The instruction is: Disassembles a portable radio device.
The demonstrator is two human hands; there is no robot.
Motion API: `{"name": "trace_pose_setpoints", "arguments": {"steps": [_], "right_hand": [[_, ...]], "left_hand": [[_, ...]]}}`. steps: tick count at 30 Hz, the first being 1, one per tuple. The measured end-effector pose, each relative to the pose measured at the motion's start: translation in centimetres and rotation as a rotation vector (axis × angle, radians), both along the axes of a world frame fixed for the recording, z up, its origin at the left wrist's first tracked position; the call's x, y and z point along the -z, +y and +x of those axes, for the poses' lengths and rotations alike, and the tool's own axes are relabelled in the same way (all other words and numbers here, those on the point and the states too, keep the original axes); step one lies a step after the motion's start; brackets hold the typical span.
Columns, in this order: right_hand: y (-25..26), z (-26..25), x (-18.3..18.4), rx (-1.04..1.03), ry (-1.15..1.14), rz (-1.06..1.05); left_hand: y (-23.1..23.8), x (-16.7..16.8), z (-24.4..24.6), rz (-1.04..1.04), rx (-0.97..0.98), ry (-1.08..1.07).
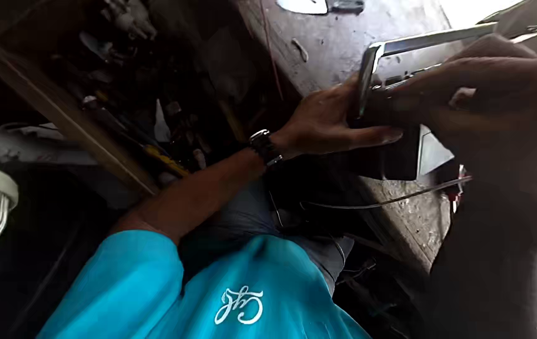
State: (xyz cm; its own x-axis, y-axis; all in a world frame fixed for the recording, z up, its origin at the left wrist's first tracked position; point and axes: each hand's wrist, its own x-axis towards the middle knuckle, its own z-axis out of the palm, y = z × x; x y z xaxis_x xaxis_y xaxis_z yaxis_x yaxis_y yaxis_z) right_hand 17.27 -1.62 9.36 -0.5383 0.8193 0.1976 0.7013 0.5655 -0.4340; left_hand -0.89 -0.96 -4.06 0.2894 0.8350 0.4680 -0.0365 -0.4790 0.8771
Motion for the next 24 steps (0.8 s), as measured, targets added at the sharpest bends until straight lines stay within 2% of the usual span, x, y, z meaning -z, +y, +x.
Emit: {"name": "trace_pose_setpoints", "arguments": {"steps": [3,10,14,16,19,24], "right_hand": [[0.8,0.6,-0.3,0.022,-0.029,-0.034],[1.4,-0.6,-0.5,0.083,0.077,-0.203],[-0.7,-0.7,-0.3,0.092,-0.065,0.018],[-3.3,-1.7,-0.3,0.173,-0.188,0.104],[-6.5,-3.9,-0.1,0.312,-0.301,0.121],[-7.2,-7.1,-0.8,0.4,-0.48,0.162]], "left_hand": [[0.3,-0.6,0.2,0.031,0.018,0.041],[0.1,-0.7,-0.1,0.031,0.026,0.064],[0.1,-0.6,0.0,0.036,0.021,0.071],[0.1,-0.6,0.0,0.036,0.028,0.075],[0.1,-0.5,0.0,0.055,0.026,0.063],[-0.4,-0.8,0.0,0.077,-0.04,0.142]]}}
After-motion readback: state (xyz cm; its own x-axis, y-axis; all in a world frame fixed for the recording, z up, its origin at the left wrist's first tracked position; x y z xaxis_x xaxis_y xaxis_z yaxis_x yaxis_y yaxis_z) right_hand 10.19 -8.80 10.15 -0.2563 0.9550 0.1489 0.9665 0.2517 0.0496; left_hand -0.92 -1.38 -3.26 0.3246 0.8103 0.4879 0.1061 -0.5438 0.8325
